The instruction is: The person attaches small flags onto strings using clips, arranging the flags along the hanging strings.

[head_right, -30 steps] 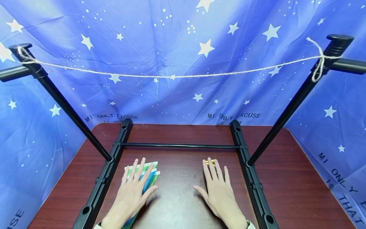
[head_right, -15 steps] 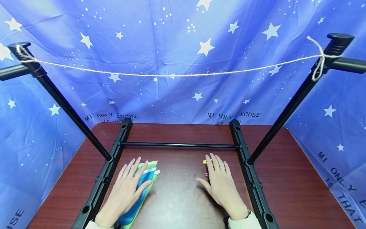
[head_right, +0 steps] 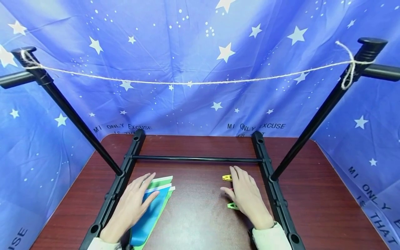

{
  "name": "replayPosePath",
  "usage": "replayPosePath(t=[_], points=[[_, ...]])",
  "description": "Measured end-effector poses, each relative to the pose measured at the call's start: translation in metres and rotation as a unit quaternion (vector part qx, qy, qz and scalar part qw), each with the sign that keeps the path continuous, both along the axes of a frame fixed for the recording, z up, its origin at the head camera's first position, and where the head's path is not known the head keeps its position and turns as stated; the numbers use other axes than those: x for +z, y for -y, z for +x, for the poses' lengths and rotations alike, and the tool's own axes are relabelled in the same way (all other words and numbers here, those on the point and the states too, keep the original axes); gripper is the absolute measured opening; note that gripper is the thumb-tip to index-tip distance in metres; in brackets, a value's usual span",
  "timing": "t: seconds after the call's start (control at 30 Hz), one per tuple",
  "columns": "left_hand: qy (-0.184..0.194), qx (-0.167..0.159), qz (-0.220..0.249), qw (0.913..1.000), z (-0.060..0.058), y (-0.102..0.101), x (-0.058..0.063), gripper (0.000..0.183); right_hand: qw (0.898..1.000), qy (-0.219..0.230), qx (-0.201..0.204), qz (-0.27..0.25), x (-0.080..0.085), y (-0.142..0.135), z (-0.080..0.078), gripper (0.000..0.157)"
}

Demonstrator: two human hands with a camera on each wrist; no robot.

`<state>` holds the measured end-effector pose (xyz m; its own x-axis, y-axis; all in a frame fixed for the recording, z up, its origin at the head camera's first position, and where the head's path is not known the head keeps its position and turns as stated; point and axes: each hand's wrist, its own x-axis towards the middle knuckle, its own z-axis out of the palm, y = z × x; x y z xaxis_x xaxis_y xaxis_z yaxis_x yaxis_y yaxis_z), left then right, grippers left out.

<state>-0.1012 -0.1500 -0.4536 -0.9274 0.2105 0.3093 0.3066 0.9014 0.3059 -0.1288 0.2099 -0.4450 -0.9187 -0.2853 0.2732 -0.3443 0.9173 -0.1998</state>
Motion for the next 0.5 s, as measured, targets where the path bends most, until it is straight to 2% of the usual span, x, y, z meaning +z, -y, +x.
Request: replayPosePath(t=[0.23,0.5], points=[[0.038,-0.002,0.052,0.9979,-0.003,0.002,0.003,0.051,1.0,-0.013,0.001,0.012,0.0,-0.006,-0.009,0.067],[0.029,0.008,0.064,0.9975,-0.01,0.006,0.001,0.031,1.0,-0.017,0.007,0.004,-0.003,-0.013,-0.017,0.057]])
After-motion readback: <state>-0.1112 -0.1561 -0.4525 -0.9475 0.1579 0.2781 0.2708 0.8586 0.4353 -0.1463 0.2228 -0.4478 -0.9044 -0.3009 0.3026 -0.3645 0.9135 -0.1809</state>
